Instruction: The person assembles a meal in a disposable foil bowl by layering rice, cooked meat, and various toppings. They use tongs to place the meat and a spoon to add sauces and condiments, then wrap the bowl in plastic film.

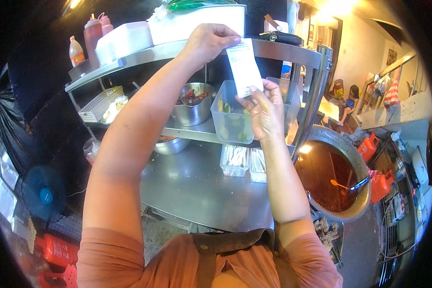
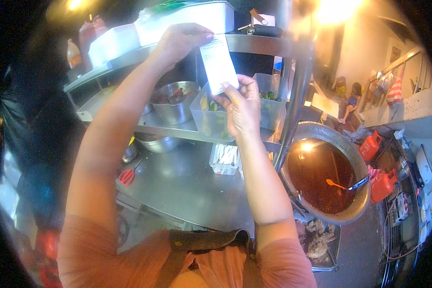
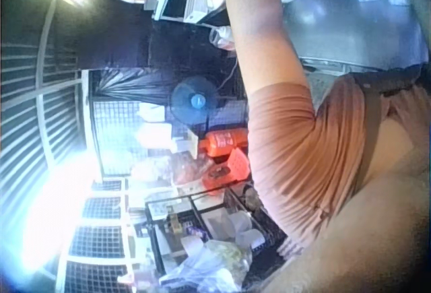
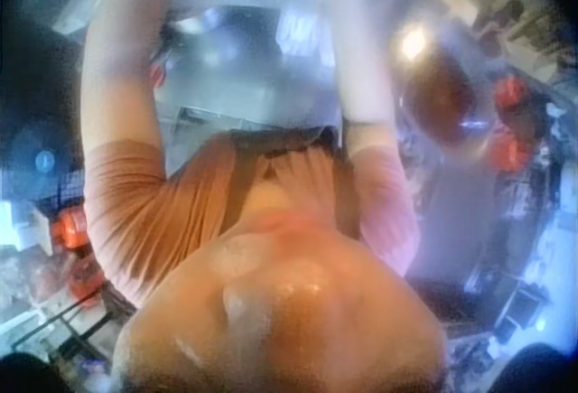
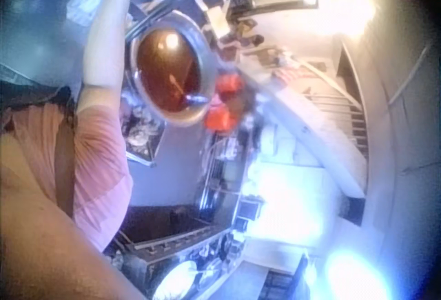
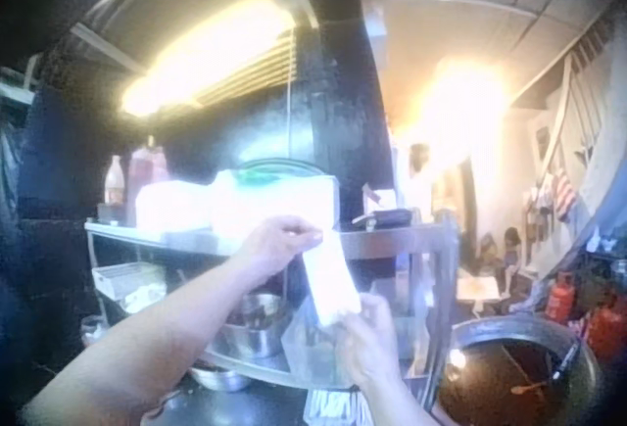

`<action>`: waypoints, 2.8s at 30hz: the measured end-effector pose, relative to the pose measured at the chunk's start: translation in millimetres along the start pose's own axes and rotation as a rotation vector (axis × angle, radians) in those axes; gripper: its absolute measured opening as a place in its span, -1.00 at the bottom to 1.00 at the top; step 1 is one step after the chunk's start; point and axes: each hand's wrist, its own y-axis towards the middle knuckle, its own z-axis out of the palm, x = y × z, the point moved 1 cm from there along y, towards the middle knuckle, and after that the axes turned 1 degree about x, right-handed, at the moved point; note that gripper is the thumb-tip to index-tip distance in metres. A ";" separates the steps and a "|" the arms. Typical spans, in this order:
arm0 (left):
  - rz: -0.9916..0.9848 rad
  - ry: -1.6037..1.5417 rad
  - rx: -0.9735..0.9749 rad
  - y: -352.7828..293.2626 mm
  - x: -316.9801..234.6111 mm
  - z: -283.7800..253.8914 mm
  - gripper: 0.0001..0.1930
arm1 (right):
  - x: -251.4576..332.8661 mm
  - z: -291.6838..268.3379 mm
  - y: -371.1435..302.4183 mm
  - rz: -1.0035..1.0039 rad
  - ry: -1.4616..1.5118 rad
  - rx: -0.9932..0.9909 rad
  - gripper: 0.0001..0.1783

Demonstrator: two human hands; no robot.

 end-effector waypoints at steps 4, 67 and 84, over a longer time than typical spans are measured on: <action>-0.004 0.073 0.061 11.9 2.1 1.2 -0.81 | -5.8 -0.4 6.6 0.010 -0.202 -0.040 -0.72; 0.456 0.722 -0.691 182.9 36.2 -277.7 -0.77 | 35.4 129.6 237.2 -0.829 -2.041 0.267 -0.70; -1.275 0.580 -0.489 -575.2 227.6 -81.7 -0.77 | 20.7 145.2 292.9 -0.502 -1.584 0.597 -0.80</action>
